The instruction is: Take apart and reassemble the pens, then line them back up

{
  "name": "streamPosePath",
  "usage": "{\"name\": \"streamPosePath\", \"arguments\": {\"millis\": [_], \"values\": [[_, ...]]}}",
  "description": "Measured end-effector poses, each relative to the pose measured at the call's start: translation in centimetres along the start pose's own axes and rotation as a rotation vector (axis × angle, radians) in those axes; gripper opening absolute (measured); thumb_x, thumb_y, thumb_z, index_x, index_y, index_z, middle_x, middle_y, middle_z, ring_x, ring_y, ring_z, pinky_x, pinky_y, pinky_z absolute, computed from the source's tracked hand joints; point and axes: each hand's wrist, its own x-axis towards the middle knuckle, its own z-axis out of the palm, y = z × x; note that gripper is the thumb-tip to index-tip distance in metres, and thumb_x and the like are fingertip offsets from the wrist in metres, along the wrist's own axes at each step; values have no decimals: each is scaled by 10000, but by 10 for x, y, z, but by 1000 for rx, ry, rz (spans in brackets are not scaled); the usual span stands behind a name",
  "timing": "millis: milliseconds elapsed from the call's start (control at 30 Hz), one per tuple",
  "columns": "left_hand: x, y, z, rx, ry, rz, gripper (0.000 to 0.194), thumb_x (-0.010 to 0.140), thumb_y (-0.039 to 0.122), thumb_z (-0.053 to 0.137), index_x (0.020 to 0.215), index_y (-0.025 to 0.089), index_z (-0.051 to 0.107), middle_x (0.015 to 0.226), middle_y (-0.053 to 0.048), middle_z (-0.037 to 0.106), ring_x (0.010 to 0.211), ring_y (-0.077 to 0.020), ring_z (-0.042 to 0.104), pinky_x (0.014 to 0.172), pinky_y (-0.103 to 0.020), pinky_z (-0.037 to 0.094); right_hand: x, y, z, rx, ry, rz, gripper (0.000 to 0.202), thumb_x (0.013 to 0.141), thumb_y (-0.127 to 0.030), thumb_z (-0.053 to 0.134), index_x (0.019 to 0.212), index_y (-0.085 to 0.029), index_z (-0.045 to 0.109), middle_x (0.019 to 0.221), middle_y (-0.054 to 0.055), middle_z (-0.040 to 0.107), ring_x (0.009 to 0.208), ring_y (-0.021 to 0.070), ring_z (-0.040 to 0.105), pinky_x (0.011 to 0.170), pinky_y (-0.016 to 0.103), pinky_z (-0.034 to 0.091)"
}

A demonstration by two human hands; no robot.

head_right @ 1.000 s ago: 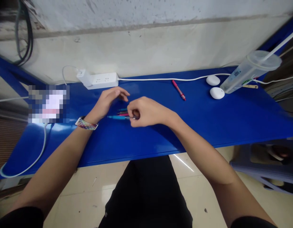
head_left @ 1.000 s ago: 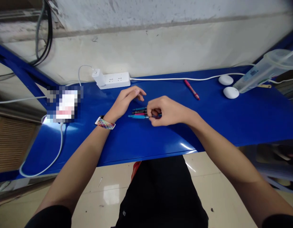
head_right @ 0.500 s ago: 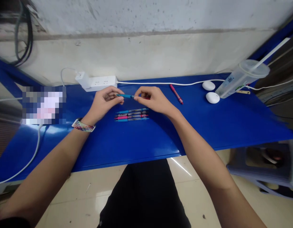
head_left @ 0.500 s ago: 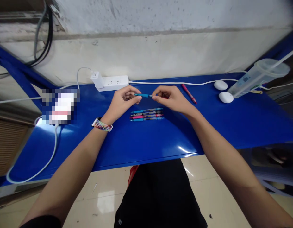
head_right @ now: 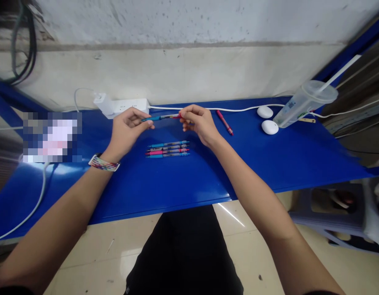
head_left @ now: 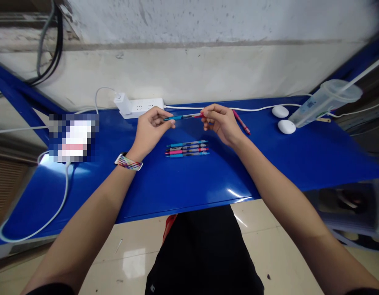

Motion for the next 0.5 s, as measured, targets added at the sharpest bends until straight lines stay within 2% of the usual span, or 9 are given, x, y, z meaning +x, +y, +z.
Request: {"name": "streamPosePath", "arguments": {"millis": [100,200,300,367,433,500], "values": [[1,1,0,-25,4,-32,234,844,327,925,945,219,743,808,-17,781,778,-196,821,800,-341,692,-1,-1,2,12,5,3,210,820,-355,934,870,-224,778,821,17,727,734,148,659,693,291,624],[1,2,-1,-31,11,-47,312,873,472,927,872,221,743,762,-27,775,687,-169,780,714,-310,667,-1,-1,5,8,3,-18,234,795,-350,959,878,-217,785,822,20,738,752,159,686,731,320,659],[2,1,-2,-22,27,-71,492,955,637,838,731,222,700,655,-22,719,522,-115,657,549,-259,564,-1,0,7,2,-23,-33,284,774,-361,991,910,-209,794,825,21,749,756,164,706,753,337,679],[1,0,-3,21,36,-95,593,998,705,770,667,224,662,535,2,626,435,-96,554,459,-242,461,-1,1,8,2,-39,-40,294,778,-377,994,921,-208,800,826,21,756,754,164,712,753,338,685],[1,0,-4,60,36,-117,649,1046,739,685,650,227,635,469,15,550,406,-96,504,434,-247,410,-1,1,8,9,-40,-46,283,790,-379,985,925,-211,803,829,21,757,756,164,714,755,338,689],[0,1,-4,50,14,-124,618,1068,740,641,720,229,659,504,13,577,429,-103,535,449,-255,419,-1,2,8,20,-28,-48,259,799,-364,972,923,-213,802,830,20,754,755,162,713,757,339,693]]}}
